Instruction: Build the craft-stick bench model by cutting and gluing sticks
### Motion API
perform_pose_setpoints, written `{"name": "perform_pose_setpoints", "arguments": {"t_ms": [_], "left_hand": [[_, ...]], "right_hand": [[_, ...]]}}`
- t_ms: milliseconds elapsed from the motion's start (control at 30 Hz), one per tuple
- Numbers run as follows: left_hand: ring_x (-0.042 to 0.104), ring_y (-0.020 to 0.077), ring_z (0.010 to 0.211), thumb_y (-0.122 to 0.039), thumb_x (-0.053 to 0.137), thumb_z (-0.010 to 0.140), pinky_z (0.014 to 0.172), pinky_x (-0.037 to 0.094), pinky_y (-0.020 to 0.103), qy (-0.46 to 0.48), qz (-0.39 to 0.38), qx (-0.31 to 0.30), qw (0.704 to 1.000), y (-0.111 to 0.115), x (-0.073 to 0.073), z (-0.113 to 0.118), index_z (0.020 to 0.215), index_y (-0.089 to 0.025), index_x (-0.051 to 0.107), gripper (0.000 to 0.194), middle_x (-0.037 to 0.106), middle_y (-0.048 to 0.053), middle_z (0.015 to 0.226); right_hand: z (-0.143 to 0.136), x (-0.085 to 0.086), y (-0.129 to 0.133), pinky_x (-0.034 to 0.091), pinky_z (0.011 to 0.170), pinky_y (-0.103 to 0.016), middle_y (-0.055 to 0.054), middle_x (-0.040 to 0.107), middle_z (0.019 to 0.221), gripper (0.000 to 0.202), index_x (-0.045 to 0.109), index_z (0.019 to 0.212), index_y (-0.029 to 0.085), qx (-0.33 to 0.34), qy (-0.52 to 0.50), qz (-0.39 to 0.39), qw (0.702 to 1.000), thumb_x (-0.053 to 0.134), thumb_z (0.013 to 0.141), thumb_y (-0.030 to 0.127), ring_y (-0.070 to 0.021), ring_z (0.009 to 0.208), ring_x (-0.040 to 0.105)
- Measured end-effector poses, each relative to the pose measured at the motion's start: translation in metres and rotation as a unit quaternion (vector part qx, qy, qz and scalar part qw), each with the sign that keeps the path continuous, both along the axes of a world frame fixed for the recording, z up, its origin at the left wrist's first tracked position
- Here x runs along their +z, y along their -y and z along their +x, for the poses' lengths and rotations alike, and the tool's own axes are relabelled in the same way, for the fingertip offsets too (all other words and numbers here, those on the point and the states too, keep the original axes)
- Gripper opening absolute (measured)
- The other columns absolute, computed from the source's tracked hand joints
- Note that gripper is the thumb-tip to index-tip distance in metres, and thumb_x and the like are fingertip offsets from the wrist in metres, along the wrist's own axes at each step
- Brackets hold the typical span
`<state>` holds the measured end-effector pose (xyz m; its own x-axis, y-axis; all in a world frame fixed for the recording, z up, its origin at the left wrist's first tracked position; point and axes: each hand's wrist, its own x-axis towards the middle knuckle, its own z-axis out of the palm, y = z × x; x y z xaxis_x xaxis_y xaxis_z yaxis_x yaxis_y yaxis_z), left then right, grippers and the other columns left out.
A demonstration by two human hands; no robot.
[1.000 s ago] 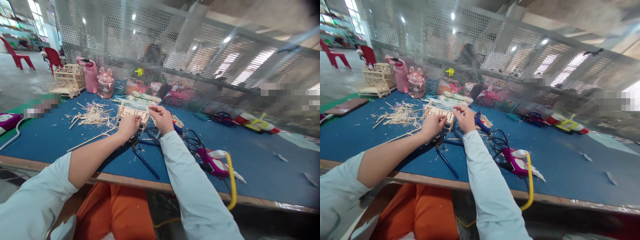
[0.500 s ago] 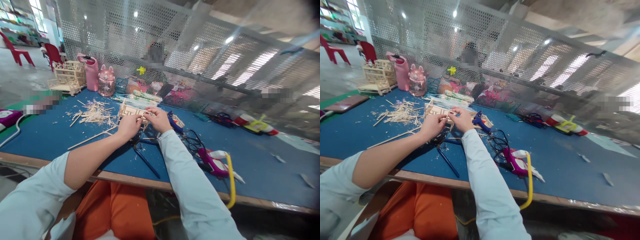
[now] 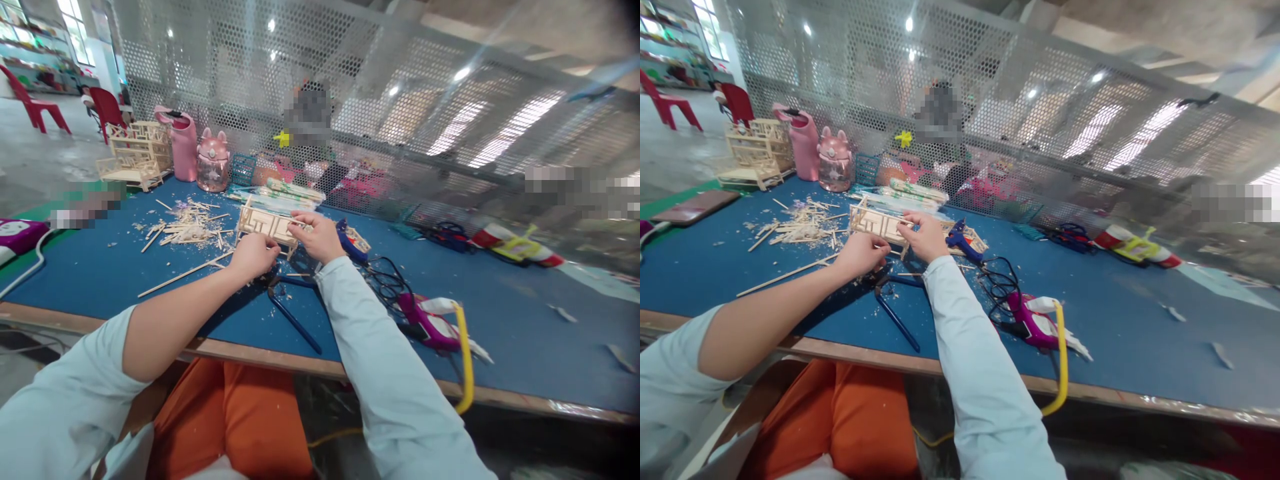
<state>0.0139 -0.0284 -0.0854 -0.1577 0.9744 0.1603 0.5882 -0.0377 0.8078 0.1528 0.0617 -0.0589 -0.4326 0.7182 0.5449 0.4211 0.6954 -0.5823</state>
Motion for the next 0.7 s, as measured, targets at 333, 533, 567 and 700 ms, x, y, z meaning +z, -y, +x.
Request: {"name": "perform_pose_setpoints", "arguments": {"t_ms": [333,533,567,700], "left_hand": [[0.065,0.0175,0.067,-0.033,0.054,0.083,0.073,0.048,0.027,-0.032,0.103,0.06,0.992,-0.007,0.004,0.001,0.105,-0.016,0.07,0.032,0.071,0.005,0.067],[0.064,0.0181,0.068,-0.033,0.048,0.087,0.07,0.046,0.027,-0.091,0.112,0.045,0.989,-0.011,0.007,0.01,0.104,-0.02,0.071,0.031,0.072,0.007,0.072],[0.064,0.018,0.068,-0.032,0.048,0.087,0.07,0.046,0.027,-0.092,0.114,0.047,0.988,-0.012,0.008,0.011,0.103,-0.02,0.072,0.031,0.072,0.007,0.073],[0.064,0.018,0.07,-0.03,0.049,0.086,0.07,0.046,0.027,-0.086,0.121,0.058,0.987,-0.014,0.008,0.011,0.103,-0.02,0.071,0.03,0.072,0.007,0.076]], "right_hand": [[-0.004,-0.003,0.0,0.04,0.097,-0.036,-0.01,0.069,0.108,0.018,0.067,0.073,0.015,0.002,-0.036,-0.073,0.997,0.064,0.065,0.032,-0.0223,0.103,0.063],[-0.004,-0.002,0.001,0.039,0.098,-0.036,-0.01,0.068,0.109,0.017,0.066,0.071,0.016,0.004,-0.048,-0.086,0.995,0.065,0.064,0.031,-0.0225,0.104,0.062],[-0.004,-0.001,0.001,0.039,0.098,-0.036,-0.011,0.068,0.109,0.018,0.066,0.071,0.016,0.004,-0.048,-0.086,0.995,0.065,0.064,0.032,-0.0227,0.104,0.062],[-0.005,-0.003,0.002,0.039,0.097,-0.036,-0.011,0.068,0.109,0.02,0.065,0.071,0.016,0.006,-0.049,-0.084,0.995,0.065,0.065,0.035,-0.0232,0.104,0.062]]}}
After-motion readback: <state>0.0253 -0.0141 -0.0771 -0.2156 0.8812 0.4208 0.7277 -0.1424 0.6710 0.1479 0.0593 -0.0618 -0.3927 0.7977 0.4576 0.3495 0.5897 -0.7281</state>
